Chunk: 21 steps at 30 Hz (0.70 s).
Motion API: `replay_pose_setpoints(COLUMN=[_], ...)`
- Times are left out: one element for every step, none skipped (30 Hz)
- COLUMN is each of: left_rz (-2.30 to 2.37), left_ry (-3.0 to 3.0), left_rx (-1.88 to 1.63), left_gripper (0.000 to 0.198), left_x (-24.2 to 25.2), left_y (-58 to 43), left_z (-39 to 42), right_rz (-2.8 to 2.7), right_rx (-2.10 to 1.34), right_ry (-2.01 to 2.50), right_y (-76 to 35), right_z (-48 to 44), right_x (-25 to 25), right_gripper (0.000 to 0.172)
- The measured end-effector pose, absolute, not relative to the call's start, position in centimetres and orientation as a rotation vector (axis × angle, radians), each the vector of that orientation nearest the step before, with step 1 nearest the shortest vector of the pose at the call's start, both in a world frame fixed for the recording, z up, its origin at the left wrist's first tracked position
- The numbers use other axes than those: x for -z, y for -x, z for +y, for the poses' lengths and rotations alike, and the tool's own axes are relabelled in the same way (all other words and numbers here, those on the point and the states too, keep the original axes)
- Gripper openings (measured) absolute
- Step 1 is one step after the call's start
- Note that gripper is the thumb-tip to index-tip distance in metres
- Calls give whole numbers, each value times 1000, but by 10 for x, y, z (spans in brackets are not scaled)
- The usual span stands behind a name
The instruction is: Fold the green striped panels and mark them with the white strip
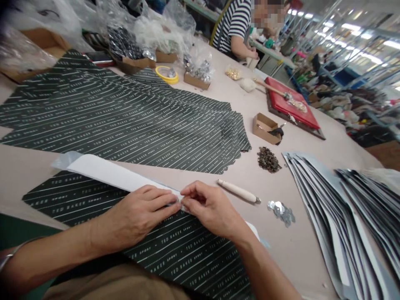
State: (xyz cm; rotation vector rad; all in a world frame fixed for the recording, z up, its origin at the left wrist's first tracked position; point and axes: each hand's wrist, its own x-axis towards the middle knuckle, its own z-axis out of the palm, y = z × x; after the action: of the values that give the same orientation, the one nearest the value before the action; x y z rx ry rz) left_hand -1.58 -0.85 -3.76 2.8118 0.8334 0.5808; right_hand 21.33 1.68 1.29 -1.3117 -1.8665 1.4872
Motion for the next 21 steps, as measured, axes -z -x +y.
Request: replay_pose_setpoints(left_rz=[827, 821, 815, 811, 809, 808, 808, 808, 808, 809, 807, 805, 806, 810, 815, 819, 823, 826, 825, 825, 825], left_ry=[-2814, -2815, -2814, -2812, -2810, -2807, -2805, -2803, -2800, -2799, -2799, -2801, -2804, -2808, -2811, -2813, -2815, -2818, -2819, -2821, -2822], left_rx=[-582, -590, -597, -606, -611, -613, -616, -618, -618, -621, -621, -621, -614, -608, -602, -594, -589, -591, -590, -590, -588], left_gripper=[31, 31, 29, 27, 26, 26, 26, 27, 28, 28, 28, 28, 28, 28, 29, 29, 30, 30, 30, 30, 31], left_x=[38, 39, 40, 40, 41, 41, 40, 40, 40, 40, 40, 41, 41, 41, 41, 41, 41, 40, 40, 40, 40], left_y=[16, 16, 16, 16, 16, 16, 16, 16, 16, 17, 17, 17, 17, 17, 17, 17, 17, 18, 18, 18, 18], left_z=[-9, -9, -9, -9, -8, -8, -8, -8, -7, -7, -7, -7, -7, -7, -8, -8, -8, -8, -9, -9, -9], right_rz=[-1862, -1858, -1847, -1828, -1800, -1772, -1755, -1751, -1763, -1797, -1853, -1929, -2017, -2110, -2196, -2259, -2300, -2324, -2338, -2350, -2359], right_rx=[-1569, -1640, -1704, -1765, -1820, -1861, -1885, -1888, -1869, -1821, -1748, -1654, -1547, -1437, -1337, -1256, -1199, -1161, -1133, -1111, -1090], right_ry=[1300, 1296, 1301, 1312, 1323, 1337, 1353, 1366, 1376, 1388, 1404, 1421, 1434, 1441, 1437, 1424, 1409, 1400, 1395, 1393, 1393], right_y=[-208, -206, -204, -203, -203, -203, -204, -204, -205, -206, -207, -208, -209, -210, -210, -210, -209, -208, -207, -206, -204], right_z=[22, 26, 30, 33, 35, 38, 39, 41, 42, 42, 42, 41, 40, 38, 36, 34, 32, 31, 30, 29, 28], right_x=[-9, -5, -2, 1, 3, 5, 5, 5, 4, 3, 1, -1, -2, -4, -5, -6, -7, -7, -7, -6, -5], right_gripper=[10, 10, 10, 11, 12, 12, 12, 11, 9, 8, 9, 12, 14, 16, 17, 17, 17, 17, 17, 17, 17])
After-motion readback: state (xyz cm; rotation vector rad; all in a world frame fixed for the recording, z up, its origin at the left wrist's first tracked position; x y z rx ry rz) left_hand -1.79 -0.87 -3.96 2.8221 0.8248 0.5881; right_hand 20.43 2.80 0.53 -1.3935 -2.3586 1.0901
